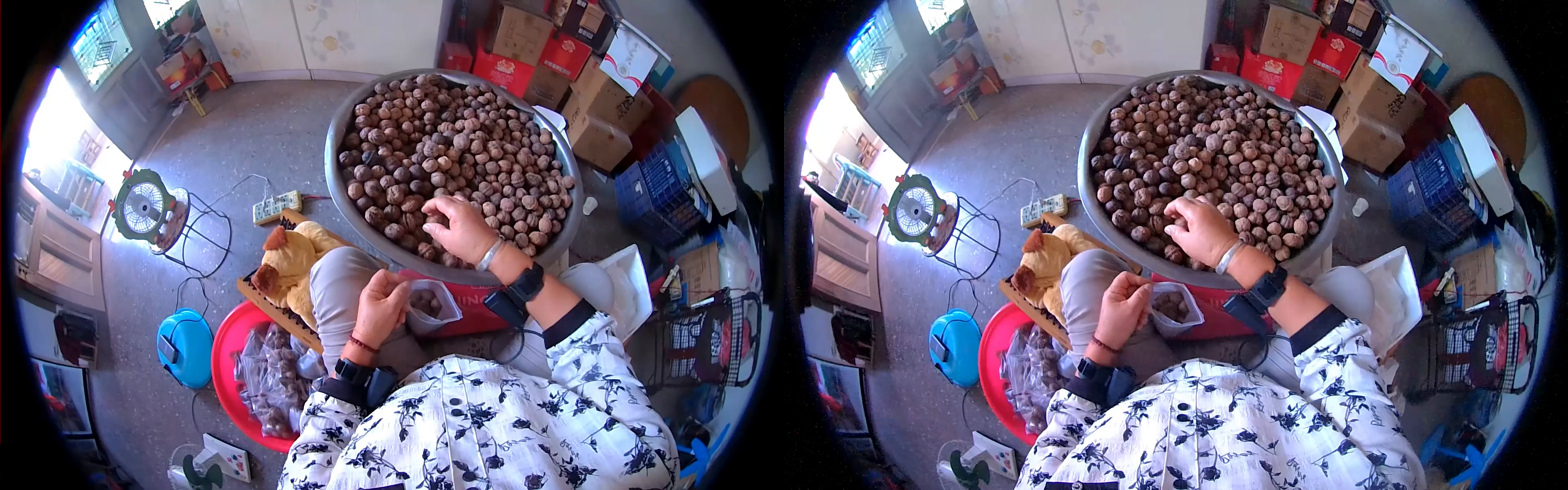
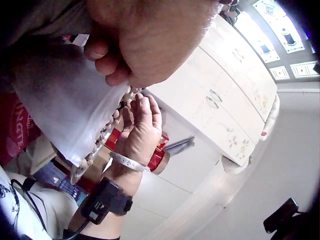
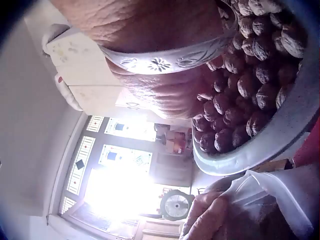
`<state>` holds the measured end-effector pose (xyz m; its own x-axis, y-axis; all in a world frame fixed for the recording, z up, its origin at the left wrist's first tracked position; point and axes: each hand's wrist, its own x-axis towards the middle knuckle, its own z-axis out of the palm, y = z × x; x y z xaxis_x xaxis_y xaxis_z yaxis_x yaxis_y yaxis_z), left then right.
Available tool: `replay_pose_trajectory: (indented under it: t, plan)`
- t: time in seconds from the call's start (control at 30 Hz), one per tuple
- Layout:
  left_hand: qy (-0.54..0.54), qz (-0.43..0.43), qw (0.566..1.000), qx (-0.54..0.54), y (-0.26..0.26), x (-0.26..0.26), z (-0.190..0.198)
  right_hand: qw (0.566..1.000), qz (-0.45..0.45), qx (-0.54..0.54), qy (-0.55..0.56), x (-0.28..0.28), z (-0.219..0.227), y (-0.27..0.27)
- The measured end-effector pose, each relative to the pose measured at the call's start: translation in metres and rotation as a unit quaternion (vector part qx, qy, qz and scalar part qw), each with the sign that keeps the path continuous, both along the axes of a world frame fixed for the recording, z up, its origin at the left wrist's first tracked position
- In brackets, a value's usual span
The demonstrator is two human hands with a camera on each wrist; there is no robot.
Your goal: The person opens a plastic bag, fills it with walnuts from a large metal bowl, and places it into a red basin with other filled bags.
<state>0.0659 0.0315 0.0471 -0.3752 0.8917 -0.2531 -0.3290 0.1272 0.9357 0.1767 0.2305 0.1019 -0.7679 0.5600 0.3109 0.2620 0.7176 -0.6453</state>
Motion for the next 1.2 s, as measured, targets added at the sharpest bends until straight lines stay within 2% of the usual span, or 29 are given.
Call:
replay_pose_trajectory:
  t: [0.03,0.17,0.23,0.3,0.4,0.53,0.7,0.77,0.8,0.9,1.07,1.2]
  plan:
    - [0.000,0.000,1.000,0.000,0.000,0.000,0.001,0.999,-0.004,0.030,0.011,-0.006,-0.001,0.002]
    - [-0.005,0.007,1.000,0.014,0.000,0.002,0.003,0.999,-0.024,0.042,-0.011,-0.030,-0.012,0.014]
    - [-0.014,0.011,1.000,0.007,0.000,0.002,0.002,0.999,-0.031,0.007,-0.035,-0.041,-0.015,0.019]
    - [-0.017,0.009,1.000,0.008,0.000,0.002,0.004,0.992,-0.054,0.068,-0.096,-0.049,-0.018,0.022]
    - [-0.019,0.005,1.000,0.010,0.000,0.003,0.004,0.988,-0.058,0.103,-0.097,-0.054,-0.036,0.030]
    - [0.002,-0.005,1.000,0.005,-0.002,0.003,0.008,0.983,-0.077,0.140,-0.090,-0.051,-0.043,0.035]
    - [-0.017,0.001,1.000,0.009,0.000,0.003,0.005,0.988,-0.074,0.112,-0.078,-0.031,-0.029,0.025]
    - [-0.015,-0.001,1.000,-0.003,-0.001,0.003,0.003,0.996,-0.027,0.078,-0.044,-0.019,-0.013,0.014]
    - [-0.018,0.002,1.000,0.008,0.000,0.002,0.001,0.997,-0.020,-0.019,-0.079,-0.013,-0.006,0.007]
    - [-0.019,0.005,1.000,0.014,0.000,0.002,0.000,1.000,0.019,-0.018,-0.017,0.005,0.009,-0.013]
    - [-0.018,0.005,1.000,0.011,0.000,0.001,-0.001,0.988,0.084,-0.119,-0.054,0.030,0.032,-0.034]
    - [-0.029,0.009,0.999,0.018,0.001,0.001,-0.003,0.986,0.147,-0.043,-0.059,0.038,0.039,-0.047]
